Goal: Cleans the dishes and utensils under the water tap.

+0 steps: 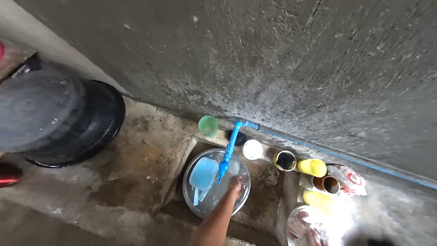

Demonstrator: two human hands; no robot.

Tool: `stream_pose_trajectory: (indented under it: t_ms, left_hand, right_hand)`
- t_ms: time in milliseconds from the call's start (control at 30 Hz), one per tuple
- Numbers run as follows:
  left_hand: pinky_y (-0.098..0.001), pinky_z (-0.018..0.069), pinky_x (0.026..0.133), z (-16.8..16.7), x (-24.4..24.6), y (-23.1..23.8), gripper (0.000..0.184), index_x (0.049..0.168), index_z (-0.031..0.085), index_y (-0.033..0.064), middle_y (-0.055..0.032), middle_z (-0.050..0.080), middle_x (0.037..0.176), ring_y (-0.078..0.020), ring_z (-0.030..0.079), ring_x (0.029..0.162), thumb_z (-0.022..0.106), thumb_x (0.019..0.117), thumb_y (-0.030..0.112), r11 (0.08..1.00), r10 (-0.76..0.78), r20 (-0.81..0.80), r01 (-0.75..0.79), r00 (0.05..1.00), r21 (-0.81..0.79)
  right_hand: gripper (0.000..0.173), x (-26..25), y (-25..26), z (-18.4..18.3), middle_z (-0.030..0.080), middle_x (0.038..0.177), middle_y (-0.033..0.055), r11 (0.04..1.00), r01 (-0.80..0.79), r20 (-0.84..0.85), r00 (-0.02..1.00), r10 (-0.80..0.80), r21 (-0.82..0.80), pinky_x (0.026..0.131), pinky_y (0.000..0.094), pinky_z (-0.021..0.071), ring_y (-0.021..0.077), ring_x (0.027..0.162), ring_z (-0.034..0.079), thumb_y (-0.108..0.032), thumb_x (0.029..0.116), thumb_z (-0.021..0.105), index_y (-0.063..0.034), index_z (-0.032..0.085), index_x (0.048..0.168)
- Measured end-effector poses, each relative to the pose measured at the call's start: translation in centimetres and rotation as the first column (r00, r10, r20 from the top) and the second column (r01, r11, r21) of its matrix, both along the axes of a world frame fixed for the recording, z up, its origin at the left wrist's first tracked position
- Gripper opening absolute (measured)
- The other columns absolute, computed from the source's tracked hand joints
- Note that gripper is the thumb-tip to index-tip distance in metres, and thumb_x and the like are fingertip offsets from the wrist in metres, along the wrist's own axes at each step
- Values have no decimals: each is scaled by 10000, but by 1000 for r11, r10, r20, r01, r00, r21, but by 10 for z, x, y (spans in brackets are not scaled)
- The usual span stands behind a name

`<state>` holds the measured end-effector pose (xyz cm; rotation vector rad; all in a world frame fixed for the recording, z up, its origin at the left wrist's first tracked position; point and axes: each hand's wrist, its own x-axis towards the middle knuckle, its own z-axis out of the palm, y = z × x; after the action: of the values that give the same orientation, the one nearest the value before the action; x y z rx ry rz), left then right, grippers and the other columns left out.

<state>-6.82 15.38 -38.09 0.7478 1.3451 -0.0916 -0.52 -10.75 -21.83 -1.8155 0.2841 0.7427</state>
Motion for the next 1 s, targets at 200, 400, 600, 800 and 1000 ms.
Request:
stream_pose_trajectory:
  t_ms: [200,400,600,800,1000]
  left_hand:
    - [-269,408,480,120,-80,-59,345,1412,498,107,7,483,754,-98,443,538,373,1117,235,964,-264,204,257,943,62]
    - [-295,501,717,196,-135,-57,283,1239,560,-58,-87,585,896,-119,553,738,469,1071,151,771,-571,75,502,818,391]
    - [-434,512,938,209,-162,-69,385,1386,506,-57,-229,627,1195,-277,639,1015,413,1089,171,660,-643,-68,598,762,455]
    - [-296,496,740,230,-178,-84,339,1344,540,-33,-123,626,1109,-122,566,800,387,1089,129,759,-512,16,444,859,476]
    - [-237,432,570,235,-170,-74,297,1315,513,-14,-11,519,818,-62,476,618,425,1061,112,830,-435,129,342,891,440]
  right_hand:
    - [331,-26,97,1,719,1198,119,882,-387,400,878,263,269,914,289,595,126,1042,707,-85,1008,448,105,644,1196]
    - [218,-61,157,-25,786,1004,100,423,-870,823,38,567,-252,886,565,584,302,979,752,-264,927,671,-92,804,918]
    - [317,-71,182,-14,750,857,188,476,-781,746,19,666,-405,822,576,578,379,853,742,-266,960,635,13,757,869]
    - [332,-25,182,-2,729,949,237,793,-584,538,619,572,-172,867,526,563,345,883,719,-226,1018,607,83,721,1059]
    - [303,-94,145,24,726,1225,171,629,-768,857,240,456,-120,1076,655,429,389,1223,643,-222,929,648,-18,776,1113]
